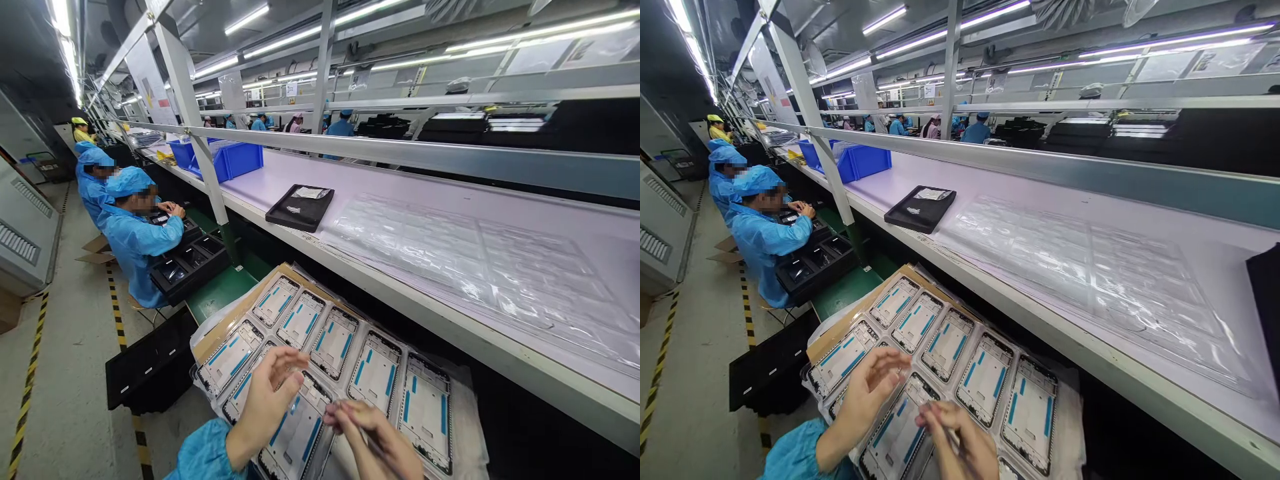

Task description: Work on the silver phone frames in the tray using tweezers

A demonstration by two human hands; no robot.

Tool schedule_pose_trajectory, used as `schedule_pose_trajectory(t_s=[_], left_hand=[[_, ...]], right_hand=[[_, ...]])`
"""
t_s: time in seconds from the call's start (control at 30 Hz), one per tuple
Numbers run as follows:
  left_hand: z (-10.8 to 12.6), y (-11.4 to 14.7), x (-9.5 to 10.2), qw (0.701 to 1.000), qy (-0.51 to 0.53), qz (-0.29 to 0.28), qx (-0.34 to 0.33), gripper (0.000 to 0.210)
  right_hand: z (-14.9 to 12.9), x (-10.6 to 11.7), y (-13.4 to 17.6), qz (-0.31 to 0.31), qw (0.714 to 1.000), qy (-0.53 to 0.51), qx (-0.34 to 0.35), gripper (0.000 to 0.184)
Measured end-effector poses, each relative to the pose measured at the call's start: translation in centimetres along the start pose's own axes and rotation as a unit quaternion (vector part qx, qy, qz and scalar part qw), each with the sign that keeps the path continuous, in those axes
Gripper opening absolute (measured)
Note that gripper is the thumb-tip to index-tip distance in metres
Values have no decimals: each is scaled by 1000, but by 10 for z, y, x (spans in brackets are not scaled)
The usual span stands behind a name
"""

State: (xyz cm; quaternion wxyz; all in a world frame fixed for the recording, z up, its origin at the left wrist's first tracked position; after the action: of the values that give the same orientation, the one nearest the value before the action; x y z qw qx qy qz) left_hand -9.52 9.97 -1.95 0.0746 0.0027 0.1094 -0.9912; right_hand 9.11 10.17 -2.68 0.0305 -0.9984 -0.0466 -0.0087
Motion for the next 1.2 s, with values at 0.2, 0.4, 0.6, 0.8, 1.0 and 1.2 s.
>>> schedule_pose_trajectory(t_s=[0.2, 0.4, 0.6, 0.8, 1.0, 1.2], left_hand=[[-47, 0, -1, 867, -384, -304, -89, 52], [-59, 13, 0, 813, -452, -351, -112, 63], [-54, 12, -5, 796, -476, -357, -112, 54], [-52, 13, -6, 789, -489, -349, -126, 52], [-53, 13, -8, 773, -513, -347, -139, 49], [-62, 17, -14, 744, -552, -342, -157, 50]], right_hand=[[70, -5, -31, -29, 987, 5, -156, 53], [95, -13, -27, -67, 984, 44, -159, 52], [101, -10, -25, -82, 984, 89, -129, 46], [98, -12, -21, -99, 979, 146, -105, 42], [92, -11, -19, -87, 982, 156, -67, 38], [94, -10, -18, -80, 982, 163, -59, 36]])
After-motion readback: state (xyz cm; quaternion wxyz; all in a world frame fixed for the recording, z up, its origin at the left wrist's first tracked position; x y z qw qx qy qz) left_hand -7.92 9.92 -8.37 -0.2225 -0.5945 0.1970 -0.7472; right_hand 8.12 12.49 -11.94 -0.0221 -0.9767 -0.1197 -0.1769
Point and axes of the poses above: each hand's wrist, its own y-axis away from the middle knuckle, its own x-axis out of the back of the hand, z = x × y, the point moved 6 cm from there along -y, towards the middle knuckle, and after that the axes turned 11 degrees about -x, right-handed, at the moved point
